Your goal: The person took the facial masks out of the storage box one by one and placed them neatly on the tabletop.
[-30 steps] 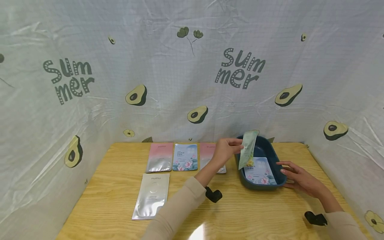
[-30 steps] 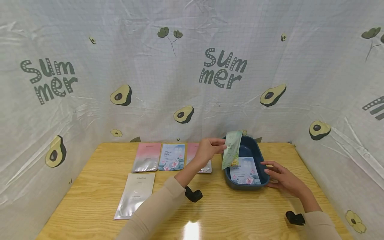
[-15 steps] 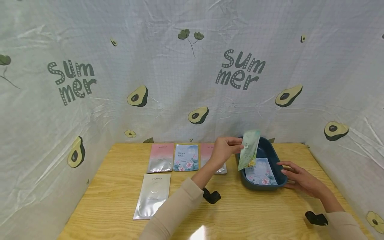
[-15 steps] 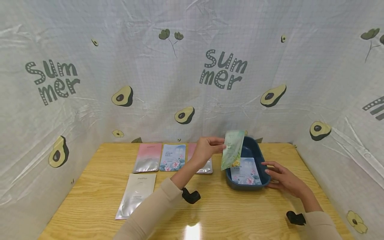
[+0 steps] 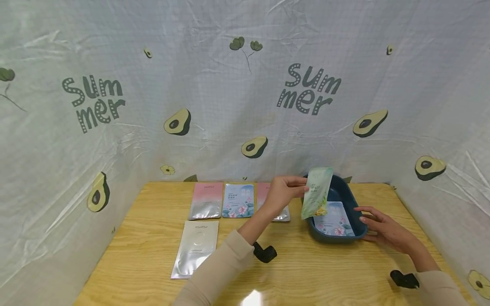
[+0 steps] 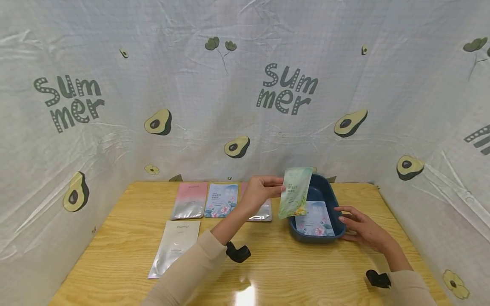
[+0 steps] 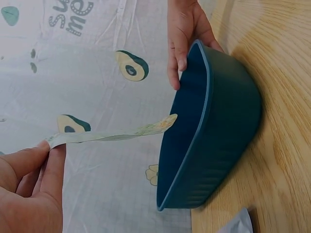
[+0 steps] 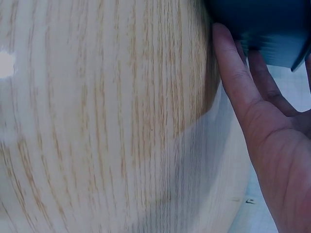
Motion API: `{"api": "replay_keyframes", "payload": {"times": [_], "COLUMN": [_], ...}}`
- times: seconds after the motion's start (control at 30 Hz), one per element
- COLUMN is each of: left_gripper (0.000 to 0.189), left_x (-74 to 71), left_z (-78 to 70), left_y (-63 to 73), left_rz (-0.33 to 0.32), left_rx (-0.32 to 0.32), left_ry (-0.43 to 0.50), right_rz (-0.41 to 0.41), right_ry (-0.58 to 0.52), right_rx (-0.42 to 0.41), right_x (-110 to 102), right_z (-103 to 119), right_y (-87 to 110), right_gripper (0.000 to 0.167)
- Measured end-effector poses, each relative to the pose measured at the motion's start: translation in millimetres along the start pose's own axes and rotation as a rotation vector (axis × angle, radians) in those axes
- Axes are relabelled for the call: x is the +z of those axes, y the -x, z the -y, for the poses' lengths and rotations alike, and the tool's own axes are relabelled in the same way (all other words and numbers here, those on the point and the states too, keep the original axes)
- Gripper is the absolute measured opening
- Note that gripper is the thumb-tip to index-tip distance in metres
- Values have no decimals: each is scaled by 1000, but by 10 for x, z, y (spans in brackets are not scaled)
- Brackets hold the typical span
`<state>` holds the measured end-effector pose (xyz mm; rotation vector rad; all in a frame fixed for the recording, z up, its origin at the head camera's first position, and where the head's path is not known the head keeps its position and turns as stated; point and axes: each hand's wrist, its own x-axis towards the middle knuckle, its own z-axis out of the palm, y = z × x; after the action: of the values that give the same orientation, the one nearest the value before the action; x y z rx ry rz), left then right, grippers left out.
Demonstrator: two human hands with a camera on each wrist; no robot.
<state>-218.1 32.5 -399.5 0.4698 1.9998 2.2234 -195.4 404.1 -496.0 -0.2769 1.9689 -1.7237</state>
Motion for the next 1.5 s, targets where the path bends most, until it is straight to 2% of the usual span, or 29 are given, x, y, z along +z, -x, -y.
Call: {"api": "replay_keyframes", "payload": {"times": [0.4, 0.53, 0.8, 1.0, 1.33, 1.5], "left_gripper": [26, 26, 30, 30, 28, 29], "left_x": [-196, -273, -429, -532, -734, -887], "left_z": [-24, 3, 51, 102, 155, 156], "left_y": [114, 126, 162, 205, 345, 457], "left_rz": [-6, -18, -30, -25, -37, -43], "left_rx": [-21, -24, -77, -76, -82, -130], "left_ry": [-16, 2, 40, 38, -2, -37], "right_rz": [-13, -18, -6, -9, -8, -35], "right_ry": [10, 25, 6, 5, 17, 47], "right_rx": [14, 8, 5, 1, 6, 11], "right_x": [-4, -15, -20, -18, -12, -10], "right_z": [-44, -43, -43, -44, -50, -33], "right_y": [-18, -25, -36, -39, -40, -35], "right_gripper": [45, 45, 45, 46, 46, 50]}}
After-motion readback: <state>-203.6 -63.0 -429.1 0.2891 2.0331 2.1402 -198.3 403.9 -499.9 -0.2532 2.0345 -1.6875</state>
